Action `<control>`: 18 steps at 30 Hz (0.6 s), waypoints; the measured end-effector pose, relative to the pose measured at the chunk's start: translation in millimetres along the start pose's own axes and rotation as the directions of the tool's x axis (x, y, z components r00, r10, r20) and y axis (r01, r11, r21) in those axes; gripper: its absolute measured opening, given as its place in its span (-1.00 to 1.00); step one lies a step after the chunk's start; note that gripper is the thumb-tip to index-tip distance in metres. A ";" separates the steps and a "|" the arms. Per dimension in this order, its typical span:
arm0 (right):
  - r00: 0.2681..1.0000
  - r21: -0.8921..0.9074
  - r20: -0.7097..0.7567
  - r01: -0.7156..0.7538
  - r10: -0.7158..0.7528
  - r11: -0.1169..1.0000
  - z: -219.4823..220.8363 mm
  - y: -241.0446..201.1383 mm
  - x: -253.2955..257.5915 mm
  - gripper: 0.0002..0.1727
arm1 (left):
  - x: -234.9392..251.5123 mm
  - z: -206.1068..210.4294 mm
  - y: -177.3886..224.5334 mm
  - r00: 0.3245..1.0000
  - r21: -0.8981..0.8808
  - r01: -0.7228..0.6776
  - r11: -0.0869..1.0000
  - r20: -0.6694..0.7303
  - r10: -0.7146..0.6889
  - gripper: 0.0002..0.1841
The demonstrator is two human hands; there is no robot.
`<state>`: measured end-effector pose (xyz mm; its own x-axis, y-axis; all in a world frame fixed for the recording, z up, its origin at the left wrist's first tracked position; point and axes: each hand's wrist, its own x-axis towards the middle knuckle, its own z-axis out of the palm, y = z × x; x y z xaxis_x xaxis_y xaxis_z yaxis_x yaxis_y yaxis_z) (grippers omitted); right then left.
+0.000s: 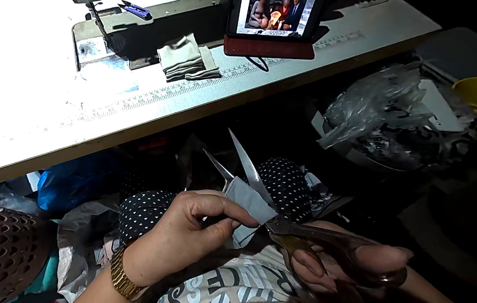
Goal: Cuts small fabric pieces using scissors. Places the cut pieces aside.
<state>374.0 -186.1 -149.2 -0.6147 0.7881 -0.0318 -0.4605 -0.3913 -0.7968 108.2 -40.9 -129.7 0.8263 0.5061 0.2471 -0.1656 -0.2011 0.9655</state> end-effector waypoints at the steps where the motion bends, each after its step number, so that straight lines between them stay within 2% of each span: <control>1: 1.000 -0.007 -0.018 0.000 -0.001 1.000 -0.8 0.7 -0.6 -0.35 | -0.4 -1.5 0.1 1.000 0.000 0.003 1.000 -0.004 -0.003 -0.84; 4: 1.000 0.002 -0.025 0.012 -0.012 1.000 -2.8 2.5 -2.0 -0.58 | -2.1 -4.6 0.4 1.000 0.010 0.014 1.000 -0.010 -0.014 -0.85; 8: 0.999 -0.082 -0.038 0.023 -0.026 0.996 -0.4 3.0 -4.9 -0.62 | -2.6 -5.8 0.4 1.000 0.026 0.010 1.000 0.020 -0.010 -0.86; 12: 0.995 0.029 -0.097 0.018 -0.015 0.999 -0.9 5.2 -9.9 -0.62 | -2.7 -4.9 -1.7 0.996 0.012 0.029 0.999 0.086 -0.030 -0.85; 14: 0.996 -0.002 -0.084 0.019 -0.019 1.000 -2.5 2.8 -11.5 -0.46 | -2.4 -7.1 -0.6 0.996 0.012 0.048 0.999 0.076 -0.048 -0.85; 16: 0.999 -0.113 -0.047 0.007 -0.013 0.994 -8.2 1.0 -15.2 -0.15 | -0.7 -15.4 5.3 0.997 0.011 0.073 0.997 0.036 -0.073 -0.79; 18: 0.997 -0.199 -0.056 -0.058 0.047 0.978 -13.2 -4.3 -24.4 -0.03 | 0.7 -28.1 14.1 0.993 -0.019 0.118 0.993 0.000 -0.118 -0.69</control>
<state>399.4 -197.3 -153.0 -0.5991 0.7940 -0.1030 -0.2879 -0.3337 -0.8977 91.3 -19.8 -113.6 0.8403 0.5259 0.1315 -0.0771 -0.1243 0.9893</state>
